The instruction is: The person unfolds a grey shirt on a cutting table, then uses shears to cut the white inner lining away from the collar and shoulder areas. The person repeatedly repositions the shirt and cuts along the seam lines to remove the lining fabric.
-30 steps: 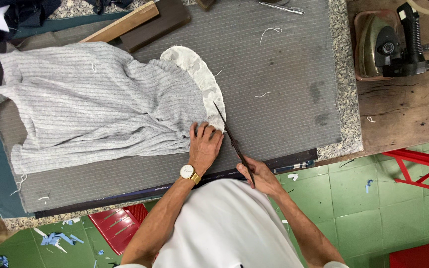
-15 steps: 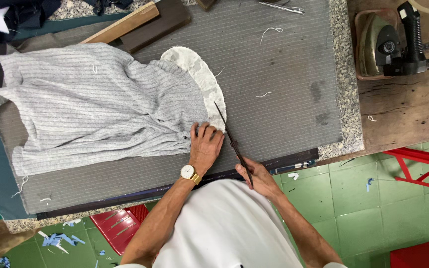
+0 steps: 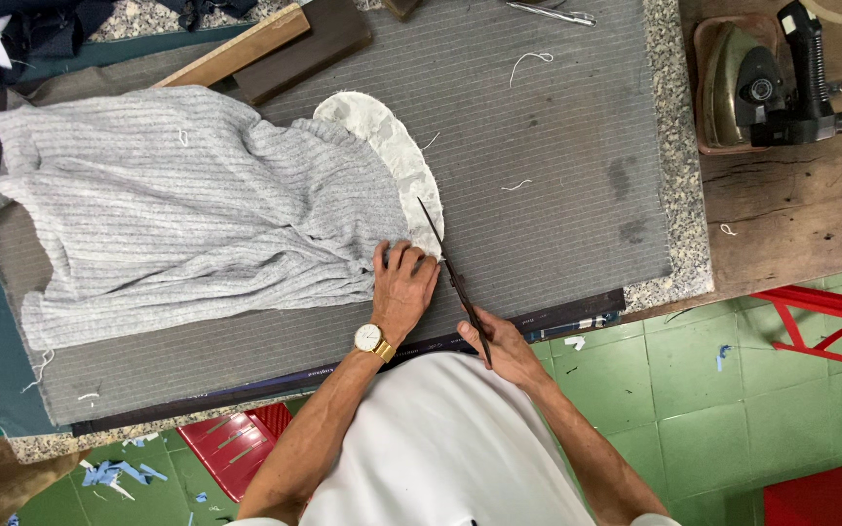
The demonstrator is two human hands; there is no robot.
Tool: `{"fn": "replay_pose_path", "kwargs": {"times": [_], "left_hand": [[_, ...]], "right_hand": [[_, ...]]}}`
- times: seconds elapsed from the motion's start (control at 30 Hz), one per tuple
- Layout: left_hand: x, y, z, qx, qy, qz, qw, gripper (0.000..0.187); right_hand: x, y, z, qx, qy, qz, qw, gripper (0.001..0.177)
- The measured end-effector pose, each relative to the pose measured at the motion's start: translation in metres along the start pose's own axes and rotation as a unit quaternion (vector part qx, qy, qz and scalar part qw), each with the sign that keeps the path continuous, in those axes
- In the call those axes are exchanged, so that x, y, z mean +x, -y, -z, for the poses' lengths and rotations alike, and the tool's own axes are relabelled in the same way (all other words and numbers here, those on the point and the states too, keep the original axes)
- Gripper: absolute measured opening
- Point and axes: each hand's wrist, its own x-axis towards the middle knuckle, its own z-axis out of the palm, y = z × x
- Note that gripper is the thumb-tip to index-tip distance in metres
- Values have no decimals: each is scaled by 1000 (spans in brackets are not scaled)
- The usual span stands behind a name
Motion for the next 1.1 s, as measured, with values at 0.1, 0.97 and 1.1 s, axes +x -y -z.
{"fn": "replay_pose_path", "kwargs": {"times": [0.1,0.97,1.1], "left_hand": [[0,0,0,-5,-1,2,1000,10],[-1,2,7,-26,-18,13,999,10],[-2,1,7,-26,-18,14,999,11]], "right_hand": [[-1,2,-2,1,-3,-1,1000,62],[38,21,-8,46,-18,14,999,55],[37,24,-9,30,-17,16,999,54]]}}
